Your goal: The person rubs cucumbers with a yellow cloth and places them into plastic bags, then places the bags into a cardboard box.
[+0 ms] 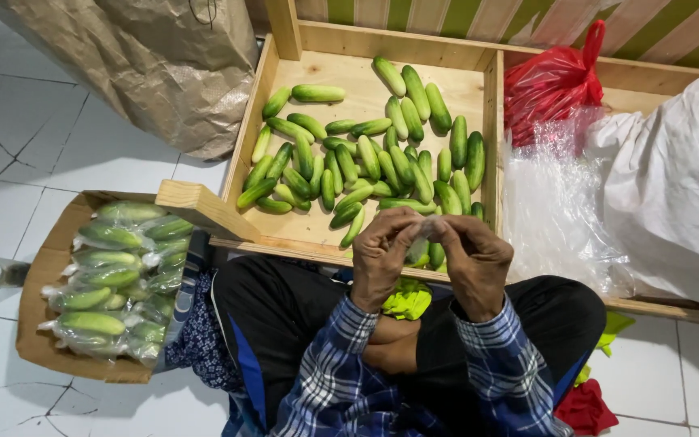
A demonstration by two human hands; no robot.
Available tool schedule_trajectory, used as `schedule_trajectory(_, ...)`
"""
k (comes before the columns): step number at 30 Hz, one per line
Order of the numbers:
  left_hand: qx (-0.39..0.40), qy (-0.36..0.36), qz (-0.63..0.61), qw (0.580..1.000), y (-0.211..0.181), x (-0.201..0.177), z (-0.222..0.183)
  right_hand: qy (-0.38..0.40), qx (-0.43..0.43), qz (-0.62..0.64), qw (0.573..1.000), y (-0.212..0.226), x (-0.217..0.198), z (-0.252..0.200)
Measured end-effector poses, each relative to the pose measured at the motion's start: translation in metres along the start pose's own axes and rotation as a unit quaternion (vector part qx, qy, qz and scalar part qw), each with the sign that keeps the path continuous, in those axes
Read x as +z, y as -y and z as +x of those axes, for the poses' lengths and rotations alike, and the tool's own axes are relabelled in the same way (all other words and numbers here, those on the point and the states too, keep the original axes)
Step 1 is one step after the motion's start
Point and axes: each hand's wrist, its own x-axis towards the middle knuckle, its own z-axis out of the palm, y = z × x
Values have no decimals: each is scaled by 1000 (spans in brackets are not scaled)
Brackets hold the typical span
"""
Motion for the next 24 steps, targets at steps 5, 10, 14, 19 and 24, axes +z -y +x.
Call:
schedule_trajectory(5,-98,-2,-78,992,7,-5,6,51,-12,48,998,3,-3,0)
schedule_trajectory(10,-185,41,-188,964,1,-7,9,56,25,57,996,9,-11,5)
schedule_trajectory(14,-220,124,-198,947,5,-17,16,203,58,117,970,14,-21,16)
schedule_trajectory(19,-234,199,-197,931,-16,-24,18,207,97,123,966,15,-22,21)
schedule_trajectory(24,-191,238,-54,951,-33,-22,18,180,125,117,969,3,-21,18)
